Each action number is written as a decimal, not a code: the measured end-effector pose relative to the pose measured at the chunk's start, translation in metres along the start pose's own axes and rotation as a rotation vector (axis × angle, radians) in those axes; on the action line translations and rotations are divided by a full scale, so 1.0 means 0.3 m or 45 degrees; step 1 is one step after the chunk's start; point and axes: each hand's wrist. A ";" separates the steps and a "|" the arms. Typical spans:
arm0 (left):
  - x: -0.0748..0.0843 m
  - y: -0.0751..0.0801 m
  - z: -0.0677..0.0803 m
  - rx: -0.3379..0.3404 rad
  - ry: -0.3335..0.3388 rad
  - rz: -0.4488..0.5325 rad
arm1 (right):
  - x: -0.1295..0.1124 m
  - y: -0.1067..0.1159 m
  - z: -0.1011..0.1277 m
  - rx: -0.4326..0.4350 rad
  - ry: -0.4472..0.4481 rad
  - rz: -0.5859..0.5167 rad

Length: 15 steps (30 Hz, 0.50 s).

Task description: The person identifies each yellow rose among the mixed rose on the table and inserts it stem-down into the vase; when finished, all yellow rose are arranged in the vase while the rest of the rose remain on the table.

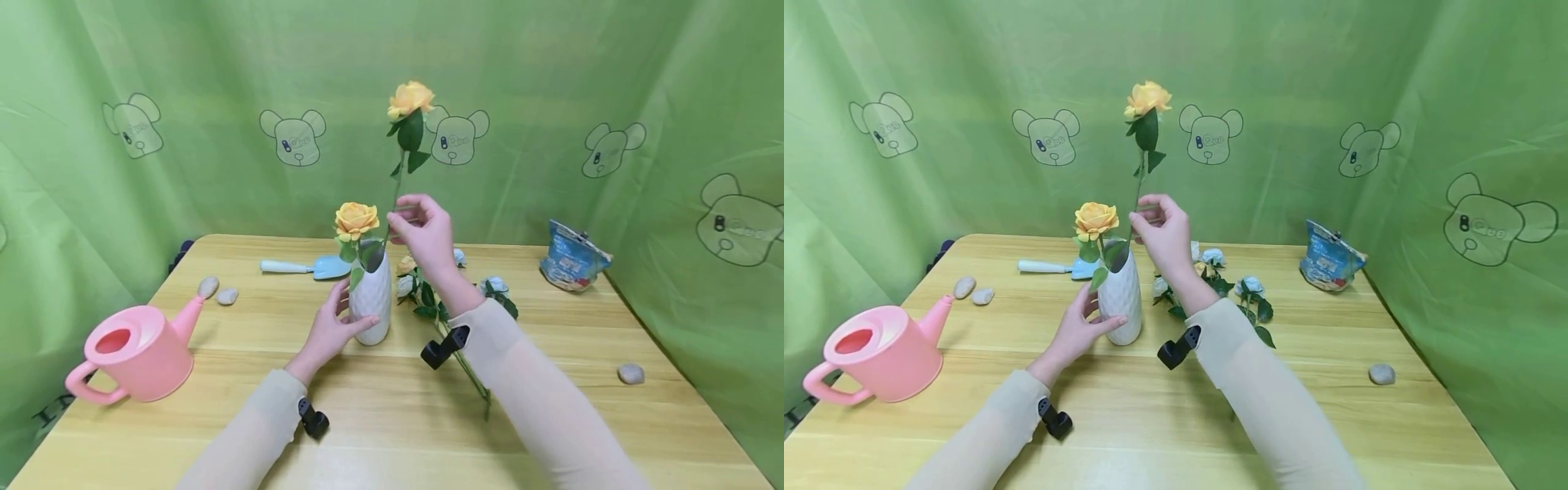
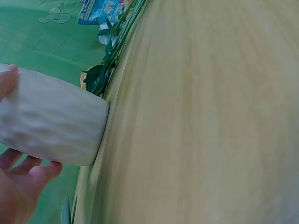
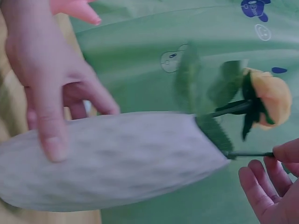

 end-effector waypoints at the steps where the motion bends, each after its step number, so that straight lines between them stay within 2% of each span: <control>1: 0.001 0.000 0.001 0.000 -0.002 -0.002 | 0.012 0.001 0.005 -0.014 -0.006 0.017; 10: 0.002 0.002 0.001 -0.008 -0.003 -0.012 | 0.085 0.019 0.046 -0.127 0.010 0.204; 15: 0.005 0.002 0.000 -0.010 0.003 -0.017 | 0.126 0.056 0.078 -0.160 -0.015 0.249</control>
Point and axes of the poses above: each hand's wrist, its own z-axis away from the middle knuckle, its own y-axis out of the back of the hand, x = y × z, and after that the axes turned 10 degrees about x, right-handed
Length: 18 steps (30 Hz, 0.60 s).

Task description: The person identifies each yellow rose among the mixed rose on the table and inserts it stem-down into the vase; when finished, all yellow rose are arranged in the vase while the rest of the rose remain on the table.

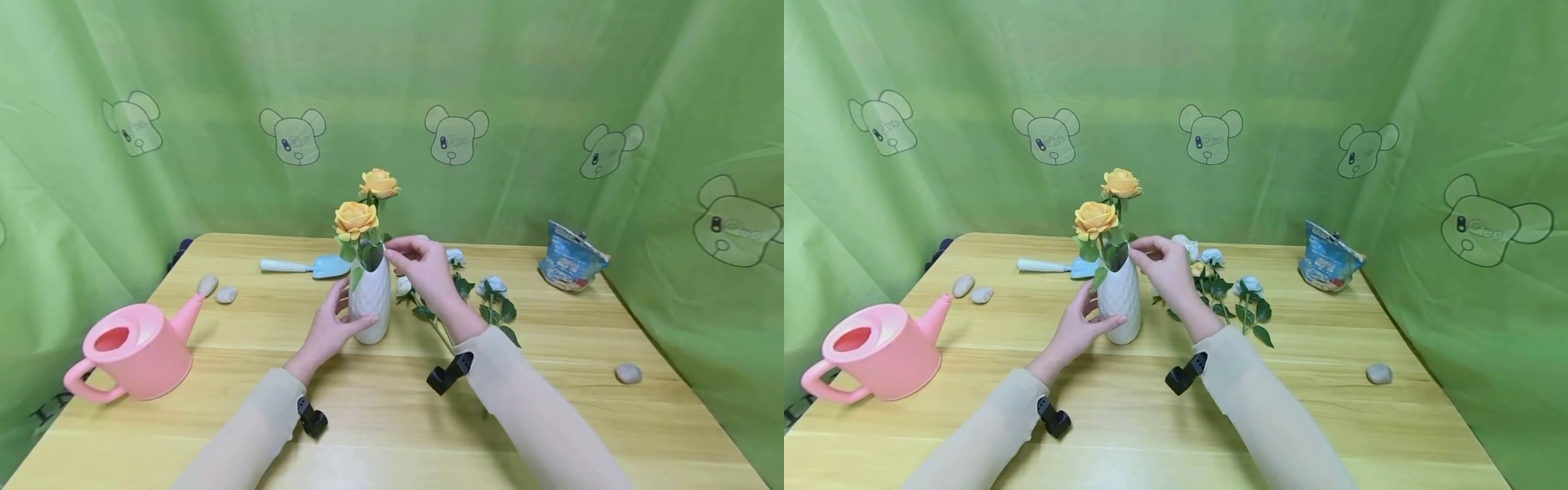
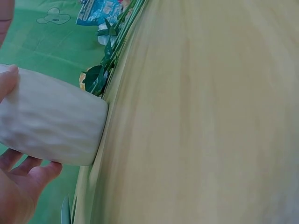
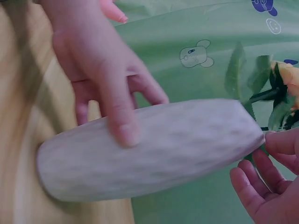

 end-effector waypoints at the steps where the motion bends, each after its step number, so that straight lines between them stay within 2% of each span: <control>1: 0.000 0.000 -0.001 0.000 0.000 0.000 | 0.010 0.006 0.007 -0.004 -0.009 -0.002; 4: -0.003 -0.002 -0.005 0.003 -0.006 -0.007 | 0.035 0.025 0.024 -0.012 -0.029 -0.019; 11: -0.096 -0.010 -0.041 0.035 0.010 -0.015 | 0.088 0.087 0.051 -0.009 -0.098 -0.031; 15: -0.099 -0.010 -0.038 0.074 -0.021 -0.037 | 0.122 0.141 0.061 0.001 -0.187 -0.032; 18: -0.092 -0.013 -0.033 0.072 -0.064 -0.019 | 0.145 0.184 0.076 0.016 -0.266 -0.038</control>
Point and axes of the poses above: each hand's wrist, its own z-axis away from the middle knuckle, its own y-axis out of the back of the hand, x = y × z, and after that the axes turned 10 degrees about x, right-handed
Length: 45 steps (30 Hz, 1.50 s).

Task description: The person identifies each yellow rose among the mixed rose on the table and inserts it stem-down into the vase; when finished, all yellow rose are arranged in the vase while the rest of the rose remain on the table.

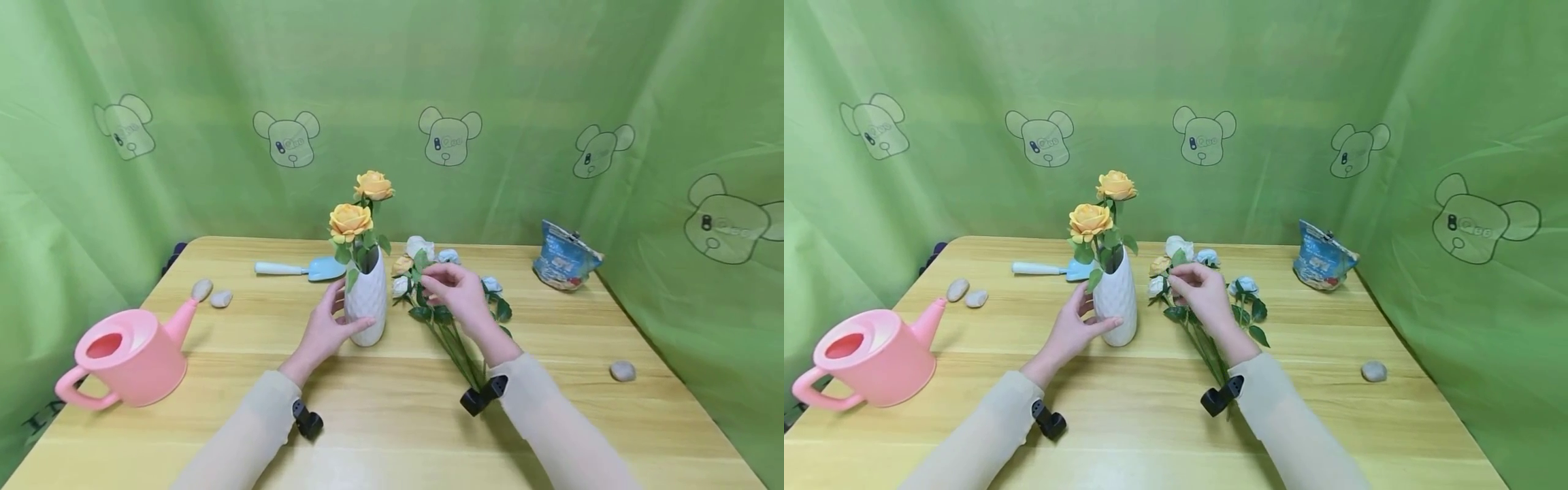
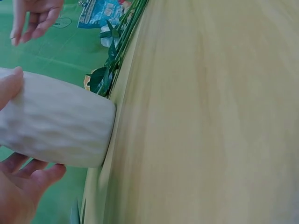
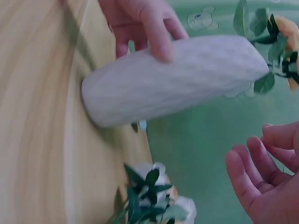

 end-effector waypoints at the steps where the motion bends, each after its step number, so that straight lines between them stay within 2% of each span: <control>1: 0.002 -0.001 0.002 -0.005 -0.012 0.013 | 0.009 0.014 0.005 0.002 -0.025 -0.001; 10: 0.011 -0.005 -0.002 0.003 -0.080 0.020 | 0.108 0.106 0.034 0.017 -0.123 0.082; 15: 0.015 -0.009 -0.006 0.006 -0.066 0.015 | 0.149 0.133 0.042 0.026 -0.139 0.175; 26: 0.023 -0.015 -0.009 0.034 -0.031 0.041 | 0.225 0.194 0.037 0.003 -0.269 0.222; 32: 0.030 -0.014 -0.016 0.023 -0.008 0.000 | 0.247 0.202 0.021 -0.023 -0.281 0.324; 40: 0.025 -0.015 -0.014 0.031 -0.019 -0.009 | 0.240 0.181 -0.004 -0.085 -0.424 0.510; 45: 0.023 -0.016 -0.011 0.028 -0.006 -0.008 | 0.248 0.169 -0.011 -0.070 -0.443 0.582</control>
Point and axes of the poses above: each hand's wrist, its own z-axis away from the middle knuckle, its own y-axis out of the back of the hand, x = y × z, and after that the axes turned 10 degrees about x, right-handed
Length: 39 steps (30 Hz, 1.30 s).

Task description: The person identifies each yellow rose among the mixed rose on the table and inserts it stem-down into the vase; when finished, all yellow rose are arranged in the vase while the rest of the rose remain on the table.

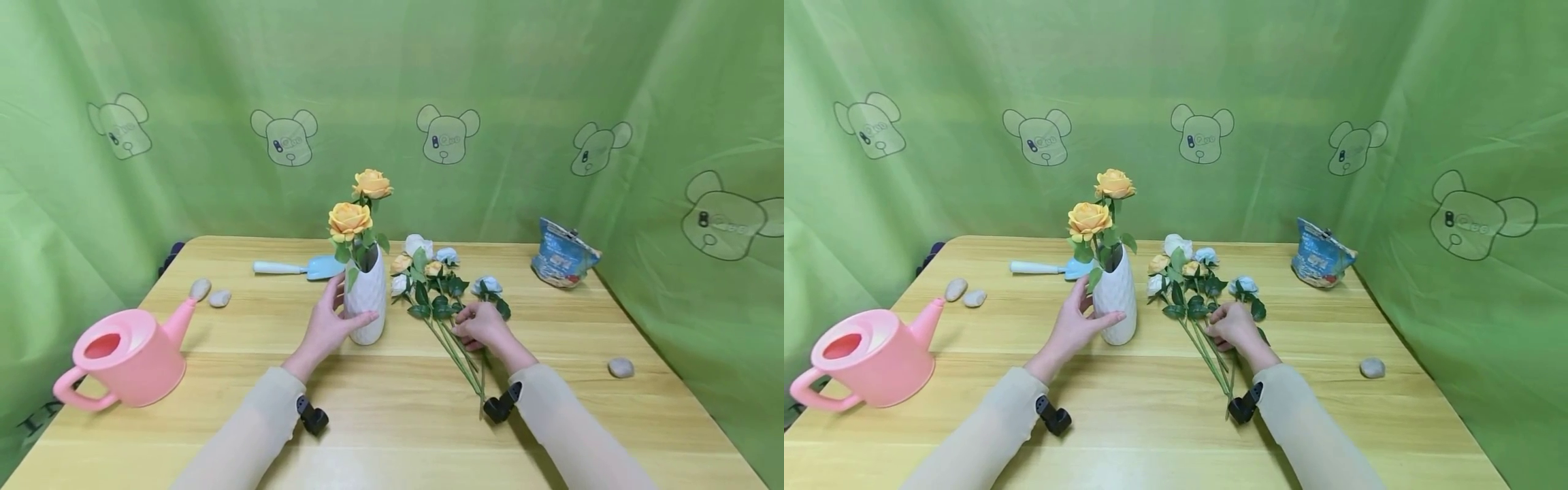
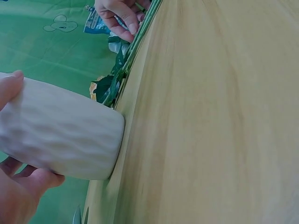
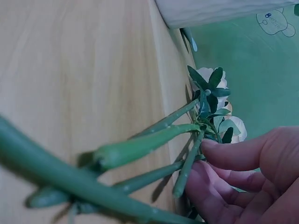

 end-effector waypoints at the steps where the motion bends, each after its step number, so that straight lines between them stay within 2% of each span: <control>1: 0.000 -0.001 0.001 -0.002 0.005 0.002 | 0.000 -0.001 -0.001 0.009 -0.011 0.000; 15: -0.006 -0.009 0.004 -0.012 0.019 0.031 | -0.003 0.015 -0.017 0.006 -0.080 -0.030; 20: -0.008 -0.005 0.002 -0.016 0.027 0.034 | -0.005 0.040 -0.023 -0.065 -0.075 -0.128; 23: -0.002 -0.001 0.001 -0.031 0.045 0.037 | -0.002 0.047 -0.028 -0.113 -0.120 -0.215; 32: 0.098 0.014 0.032 -0.056 0.055 0.030 | 0.006 0.049 -0.023 -0.202 -0.200 -0.303; 35: 0.079 0.012 0.027 -0.054 0.057 0.044 | 0.005 0.048 -0.020 -0.221 -0.198 -0.327; 39: 0.021 0.003 0.009 -0.038 0.048 0.048 | -0.004 0.049 -0.008 -0.228 -0.183 -0.348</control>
Point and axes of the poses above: each hand's wrist, its own z-axis away from the middle knuckle, its own y-axis out of the back of the hand, x = y × z, and after that the axes turned 10 degrees about x, right-handed
